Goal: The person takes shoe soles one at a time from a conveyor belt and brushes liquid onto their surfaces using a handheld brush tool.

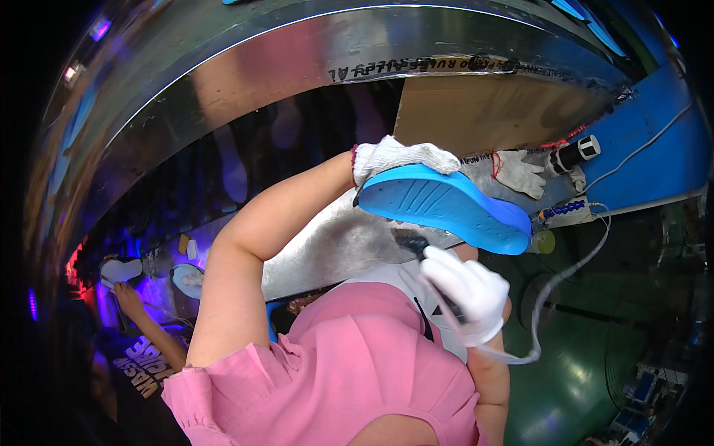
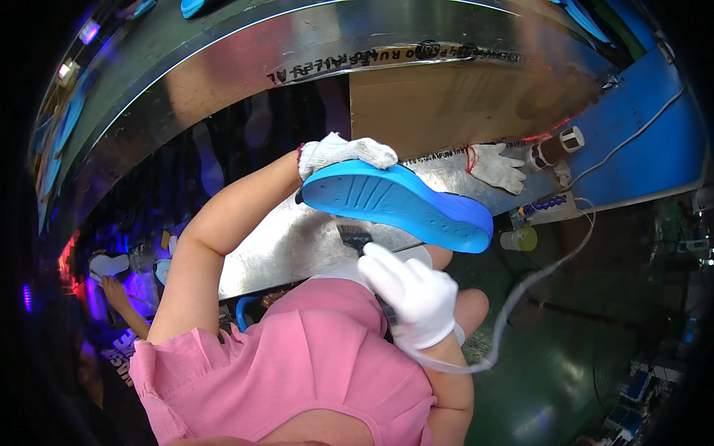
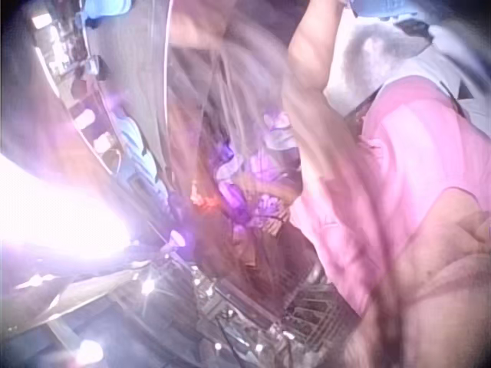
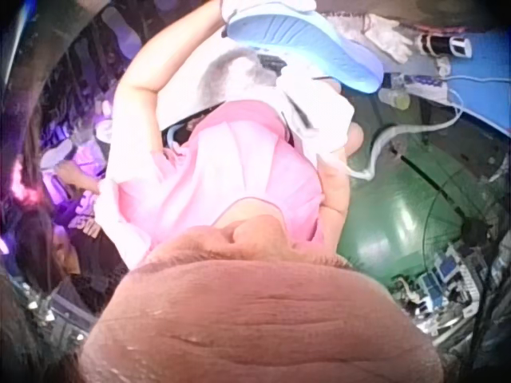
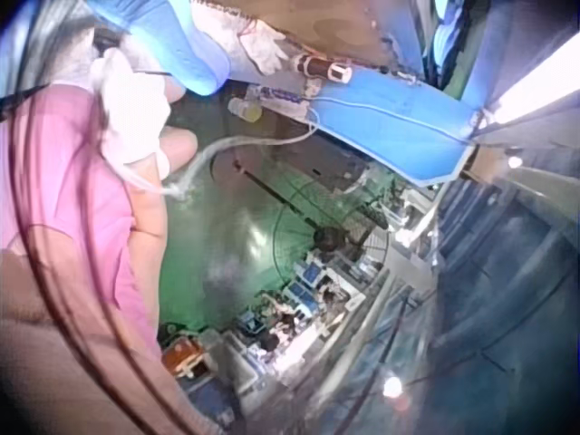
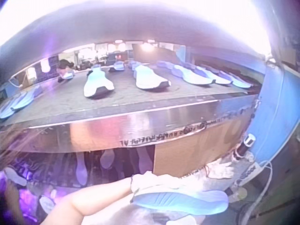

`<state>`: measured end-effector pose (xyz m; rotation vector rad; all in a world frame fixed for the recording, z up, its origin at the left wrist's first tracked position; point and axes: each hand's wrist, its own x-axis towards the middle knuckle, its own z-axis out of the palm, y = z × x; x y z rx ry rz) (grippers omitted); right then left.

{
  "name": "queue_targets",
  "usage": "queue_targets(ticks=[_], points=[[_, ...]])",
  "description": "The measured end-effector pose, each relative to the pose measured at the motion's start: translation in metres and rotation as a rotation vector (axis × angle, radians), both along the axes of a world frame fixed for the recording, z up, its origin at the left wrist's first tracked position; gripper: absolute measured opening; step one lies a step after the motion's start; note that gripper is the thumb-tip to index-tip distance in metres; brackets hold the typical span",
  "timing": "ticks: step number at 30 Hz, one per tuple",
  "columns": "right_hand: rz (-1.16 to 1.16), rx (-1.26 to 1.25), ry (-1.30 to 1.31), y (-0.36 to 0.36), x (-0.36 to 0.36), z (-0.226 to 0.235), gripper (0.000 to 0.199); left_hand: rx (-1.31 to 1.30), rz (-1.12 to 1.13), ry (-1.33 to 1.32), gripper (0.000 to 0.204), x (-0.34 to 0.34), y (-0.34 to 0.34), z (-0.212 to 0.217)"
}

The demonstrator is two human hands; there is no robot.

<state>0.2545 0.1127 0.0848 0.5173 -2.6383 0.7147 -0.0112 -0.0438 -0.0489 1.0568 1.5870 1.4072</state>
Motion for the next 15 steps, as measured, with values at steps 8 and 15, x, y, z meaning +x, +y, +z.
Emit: queue_targets(ticks=[8, 15], points=[[-0.031, -0.101, 0.187, 0.014, -0.003, -0.008, 0.033, -0.015, -0.096, 0.157, 0.056, 0.006, -0.005, 0.047], [-0.042, -0.071, 0.143, 0.023, -0.008, -0.001, 0.028, -0.224, 0.337, -0.113, 0.042, 0.005, -0.009, 0.070]])
